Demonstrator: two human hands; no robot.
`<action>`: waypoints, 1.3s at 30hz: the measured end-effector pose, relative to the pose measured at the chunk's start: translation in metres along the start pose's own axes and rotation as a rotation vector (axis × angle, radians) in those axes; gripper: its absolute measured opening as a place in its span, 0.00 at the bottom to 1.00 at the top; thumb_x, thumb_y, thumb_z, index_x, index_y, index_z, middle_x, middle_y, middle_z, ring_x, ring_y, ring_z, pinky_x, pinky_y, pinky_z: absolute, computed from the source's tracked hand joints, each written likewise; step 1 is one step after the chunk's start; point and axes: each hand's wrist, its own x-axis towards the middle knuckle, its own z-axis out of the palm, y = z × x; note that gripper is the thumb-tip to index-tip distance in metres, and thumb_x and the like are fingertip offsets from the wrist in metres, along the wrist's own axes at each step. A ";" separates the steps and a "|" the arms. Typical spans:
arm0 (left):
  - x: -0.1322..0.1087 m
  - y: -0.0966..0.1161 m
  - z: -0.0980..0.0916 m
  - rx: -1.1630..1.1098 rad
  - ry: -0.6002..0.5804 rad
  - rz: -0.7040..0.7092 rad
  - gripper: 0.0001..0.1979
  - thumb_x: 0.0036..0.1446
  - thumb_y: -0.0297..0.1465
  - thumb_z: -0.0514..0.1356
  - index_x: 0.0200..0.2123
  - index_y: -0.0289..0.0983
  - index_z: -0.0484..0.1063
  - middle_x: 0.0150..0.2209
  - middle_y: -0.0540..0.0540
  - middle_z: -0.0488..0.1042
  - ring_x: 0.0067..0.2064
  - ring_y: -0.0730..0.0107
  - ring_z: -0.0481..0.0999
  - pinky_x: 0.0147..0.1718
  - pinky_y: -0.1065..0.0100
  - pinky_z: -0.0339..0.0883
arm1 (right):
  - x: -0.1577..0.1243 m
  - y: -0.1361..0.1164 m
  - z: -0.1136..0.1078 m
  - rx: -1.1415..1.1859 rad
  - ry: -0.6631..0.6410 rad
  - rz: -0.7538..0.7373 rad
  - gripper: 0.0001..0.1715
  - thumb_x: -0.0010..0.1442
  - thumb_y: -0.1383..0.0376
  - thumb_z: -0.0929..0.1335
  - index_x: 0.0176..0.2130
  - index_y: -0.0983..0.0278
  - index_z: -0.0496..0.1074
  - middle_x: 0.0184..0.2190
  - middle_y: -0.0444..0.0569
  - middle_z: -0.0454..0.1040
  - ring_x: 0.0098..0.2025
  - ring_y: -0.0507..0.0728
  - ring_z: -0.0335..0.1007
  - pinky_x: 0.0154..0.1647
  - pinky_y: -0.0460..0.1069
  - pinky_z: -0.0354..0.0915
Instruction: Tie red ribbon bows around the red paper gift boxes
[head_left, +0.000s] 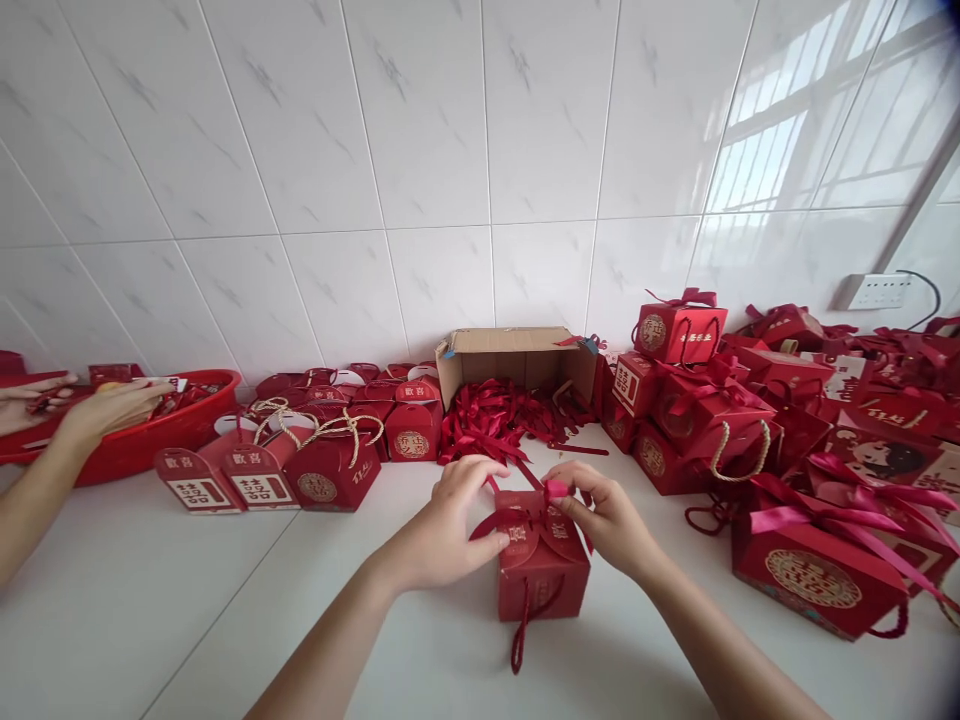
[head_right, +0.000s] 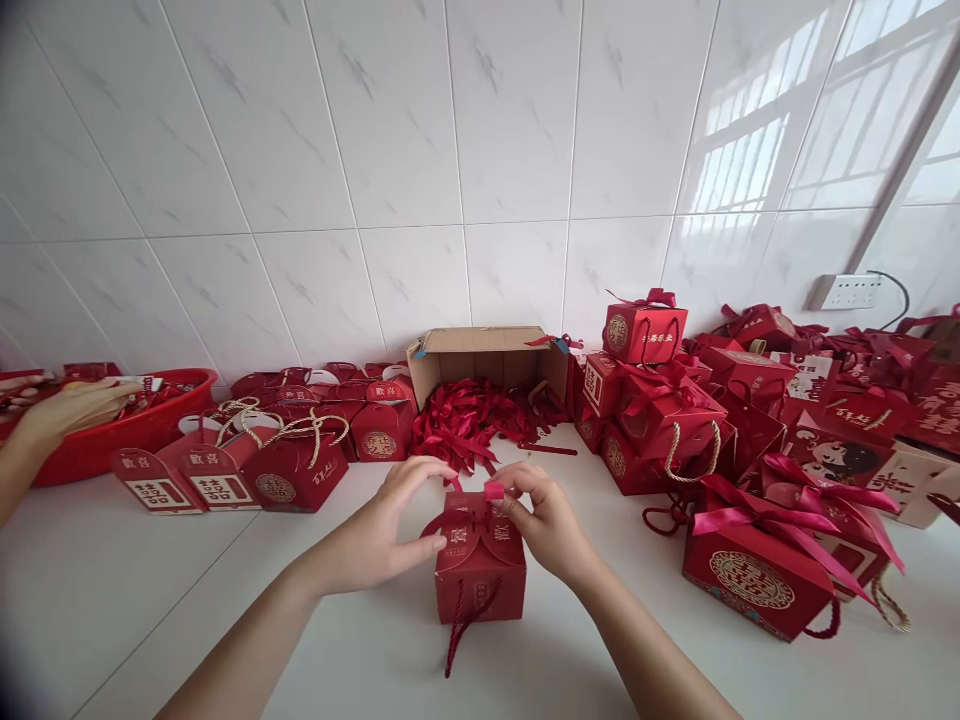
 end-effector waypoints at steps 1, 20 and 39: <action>0.000 -0.006 0.001 -0.012 0.031 -0.047 0.18 0.50 0.36 0.63 0.46 0.45 0.69 0.51 0.44 0.68 0.55 0.55 0.65 0.55 0.57 0.58 | -0.001 0.001 0.001 0.035 -0.002 0.025 0.18 0.60 0.51 0.66 0.31 0.63 0.71 0.35 0.50 0.73 0.39 0.57 0.68 0.43 0.51 0.63; 0.017 0.022 -0.010 -0.438 -0.333 -0.176 0.19 0.55 0.43 0.59 0.20 0.36 0.75 0.21 0.48 0.69 0.25 0.71 0.66 0.31 0.67 0.61 | -0.004 -0.016 0.024 -0.214 0.066 0.196 0.06 0.53 0.65 0.64 0.29 0.62 0.72 0.23 0.44 0.71 0.27 0.53 0.62 0.29 0.47 0.57; 0.029 0.000 0.021 -0.162 0.008 -0.129 0.11 0.53 0.38 0.63 0.32 0.36 0.79 0.33 0.46 0.80 0.39 0.63 0.76 0.40 0.67 0.67 | -0.006 -0.006 0.020 -0.075 0.083 0.143 0.26 0.60 0.51 0.63 0.19 0.63 0.56 0.19 0.42 0.56 0.26 0.52 0.51 0.28 0.48 0.51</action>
